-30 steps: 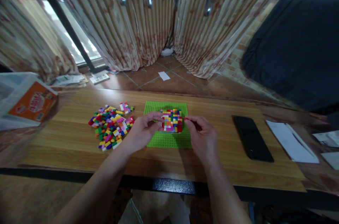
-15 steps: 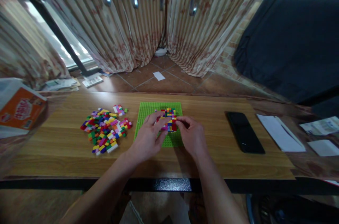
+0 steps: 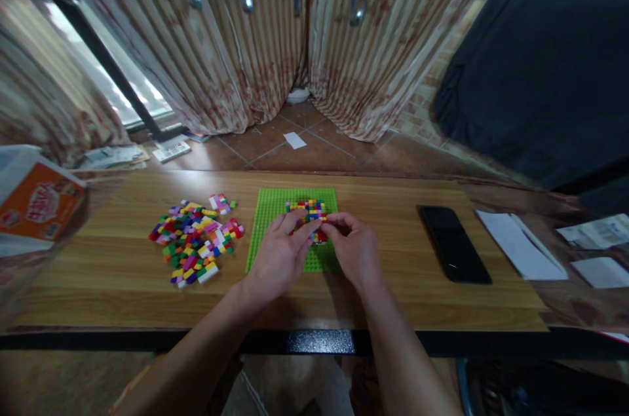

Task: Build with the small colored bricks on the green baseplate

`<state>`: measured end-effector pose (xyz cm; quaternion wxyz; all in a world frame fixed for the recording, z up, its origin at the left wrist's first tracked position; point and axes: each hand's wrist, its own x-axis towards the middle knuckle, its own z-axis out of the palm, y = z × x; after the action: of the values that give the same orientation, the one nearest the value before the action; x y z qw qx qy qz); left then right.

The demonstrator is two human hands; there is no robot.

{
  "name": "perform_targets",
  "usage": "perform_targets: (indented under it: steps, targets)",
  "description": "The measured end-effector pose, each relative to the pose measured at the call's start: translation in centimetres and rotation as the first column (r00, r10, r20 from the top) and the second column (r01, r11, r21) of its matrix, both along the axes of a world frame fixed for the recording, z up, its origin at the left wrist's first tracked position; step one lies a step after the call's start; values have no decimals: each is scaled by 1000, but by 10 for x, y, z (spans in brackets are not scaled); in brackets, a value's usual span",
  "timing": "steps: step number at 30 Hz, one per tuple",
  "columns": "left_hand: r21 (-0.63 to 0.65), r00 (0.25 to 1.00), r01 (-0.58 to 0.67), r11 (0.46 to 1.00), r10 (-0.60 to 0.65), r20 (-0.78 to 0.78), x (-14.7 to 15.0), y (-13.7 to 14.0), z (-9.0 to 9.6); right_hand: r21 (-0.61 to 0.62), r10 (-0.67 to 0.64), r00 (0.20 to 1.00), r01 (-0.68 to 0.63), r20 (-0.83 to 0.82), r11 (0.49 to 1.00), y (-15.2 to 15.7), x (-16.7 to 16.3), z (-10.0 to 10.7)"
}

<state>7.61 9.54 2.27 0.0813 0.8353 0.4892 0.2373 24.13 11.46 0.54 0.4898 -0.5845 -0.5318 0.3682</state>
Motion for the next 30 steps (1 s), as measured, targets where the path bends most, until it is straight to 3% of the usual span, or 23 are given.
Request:
perform_targets:
  steps: [10,22,30]
  targets:
    - [18,998,-2,1000,4,-68,3,-1,-3,-112,-23,998,15,-62,994,5,2,4]
    - [33,994,-13,999,16,-104,6,-3,-5,-157,-83,972,49,-219,986,6,-8,2]
    - [42,990,-70,997,74,-116,14,-7,-3,-161,-69,985,43,-160,986,8,-7,2]
